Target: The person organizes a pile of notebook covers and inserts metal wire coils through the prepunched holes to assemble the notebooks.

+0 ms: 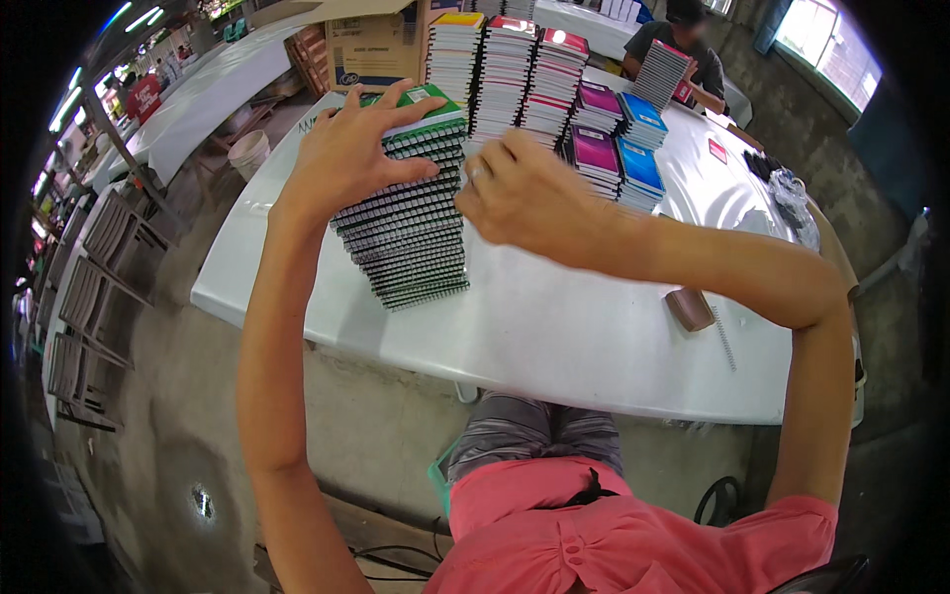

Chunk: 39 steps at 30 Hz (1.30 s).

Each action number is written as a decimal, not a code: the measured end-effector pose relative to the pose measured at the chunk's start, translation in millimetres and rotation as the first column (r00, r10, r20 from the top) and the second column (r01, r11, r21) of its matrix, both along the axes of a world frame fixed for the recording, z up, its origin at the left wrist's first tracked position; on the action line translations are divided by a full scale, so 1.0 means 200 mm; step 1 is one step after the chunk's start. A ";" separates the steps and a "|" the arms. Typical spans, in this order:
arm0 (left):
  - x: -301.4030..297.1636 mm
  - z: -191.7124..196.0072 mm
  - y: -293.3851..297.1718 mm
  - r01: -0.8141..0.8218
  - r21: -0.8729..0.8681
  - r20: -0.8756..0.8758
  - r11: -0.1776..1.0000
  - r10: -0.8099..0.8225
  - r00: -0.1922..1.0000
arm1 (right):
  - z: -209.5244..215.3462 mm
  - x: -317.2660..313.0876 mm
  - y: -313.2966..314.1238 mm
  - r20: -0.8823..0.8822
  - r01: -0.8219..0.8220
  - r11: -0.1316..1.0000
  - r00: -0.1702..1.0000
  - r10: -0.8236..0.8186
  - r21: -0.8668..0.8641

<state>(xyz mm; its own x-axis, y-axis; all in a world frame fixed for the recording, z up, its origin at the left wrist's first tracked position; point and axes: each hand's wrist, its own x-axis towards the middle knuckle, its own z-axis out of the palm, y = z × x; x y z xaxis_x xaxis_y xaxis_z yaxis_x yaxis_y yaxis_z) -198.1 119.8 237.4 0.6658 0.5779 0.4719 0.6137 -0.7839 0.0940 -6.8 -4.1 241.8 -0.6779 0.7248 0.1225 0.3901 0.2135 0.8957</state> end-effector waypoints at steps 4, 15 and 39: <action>0.03 0.01 -0.02 -0.018 0.027 -0.007 0.999 0.019 1.000 | 0.09 0.19 0.13 -0.134 -0.520 0.847 0.852 0.506 -0.107; 0.03 0.00 -0.02 -0.041 0.054 -0.023 0.998 0.042 0.999 | -0.02 0.16 0.11 -0.042 -0.443 0.892 0.897 0.441 -0.093; 0.01 -0.01 0.01 -0.014 0.090 -0.003 0.996 0.014 1.000 | -0.10 0.11 0.07 -0.078 -0.259 0.955 0.965 0.250 -0.142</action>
<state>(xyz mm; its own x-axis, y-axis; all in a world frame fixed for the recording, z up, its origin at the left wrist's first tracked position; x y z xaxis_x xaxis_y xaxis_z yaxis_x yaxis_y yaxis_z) -195.5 121.1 234.8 0.6597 0.5423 0.5203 0.6250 -0.7804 0.0210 15.1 9.3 221.8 -0.8372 0.5423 0.0705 0.3559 0.4424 0.8232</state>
